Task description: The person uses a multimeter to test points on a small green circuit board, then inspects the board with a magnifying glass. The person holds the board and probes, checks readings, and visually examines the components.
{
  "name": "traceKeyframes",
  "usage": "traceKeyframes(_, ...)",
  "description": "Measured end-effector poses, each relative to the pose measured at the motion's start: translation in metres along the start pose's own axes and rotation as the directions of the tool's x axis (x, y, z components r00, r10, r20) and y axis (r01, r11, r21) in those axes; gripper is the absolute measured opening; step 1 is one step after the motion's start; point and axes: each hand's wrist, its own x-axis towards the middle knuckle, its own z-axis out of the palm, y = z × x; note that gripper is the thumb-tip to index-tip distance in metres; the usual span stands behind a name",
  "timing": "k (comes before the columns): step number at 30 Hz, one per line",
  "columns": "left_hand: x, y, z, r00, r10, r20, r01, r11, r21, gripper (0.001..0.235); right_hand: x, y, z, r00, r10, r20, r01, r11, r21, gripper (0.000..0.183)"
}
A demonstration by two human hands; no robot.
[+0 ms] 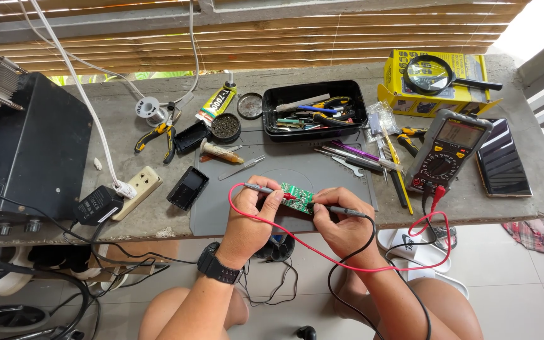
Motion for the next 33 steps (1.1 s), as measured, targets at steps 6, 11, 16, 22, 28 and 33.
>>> traceKeyframes(6, 0.0002, 0.0042, -0.0011, 1.0, 0.004, 0.003, -0.004, 1.0, 0.009, 0.007, -0.0003, 0.0004, 0.0003, 1.0, -0.018, -0.008, 0.018, 1.0, 0.003, 0.011)
traceKeyframes(11, 0.0007, 0.0053, -0.0014, 1.0, 0.013, 0.004, -0.013, 1.0, 0.008, 0.007, -0.0002, 0.0021, 0.0003, 1.0, -0.022, -0.006, 0.022, 1.0, -0.002, 0.01)
traceKeyframes(16, 0.0007, 0.0037, -0.001, 1.0, 0.016, 0.004, -0.016, 1.0, 0.01, 0.007, -0.0005, 0.002, 0.0001, 1.0, -0.017, -0.005, 0.017, 1.0, 0.0, 0.011)
traceKeyframes(22, 0.0006, 0.0037, -0.0009, 1.0, 0.017, 0.006, -0.017, 1.0, 0.01, 0.006, -0.0013, 0.001, -0.0005, 1.0, 0.019, 0.0, -0.019, 1.0, 0.011, 0.01)
traceKeyframes(28, 0.0004, 0.0021, -0.0003, 1.0, 0.026, 0.001, -0.026, 1.0, 0.005, 0.006, -0.0016, 0.0007, -0.0008, 1.0, 0.028, 0.001, -0.028, 1.0, 0.011, 0.01)
traceKeyframes(33, 0.0009, 0.0023, -0.0009, 1.0, 0.022, 0.004, -0.022, 1.0, 0.006, 0.006, -0.001, 0.0012, -0.0006, 1.0, 0.029, 0.005, -0.029, 1.0, 0.005, 0.01)
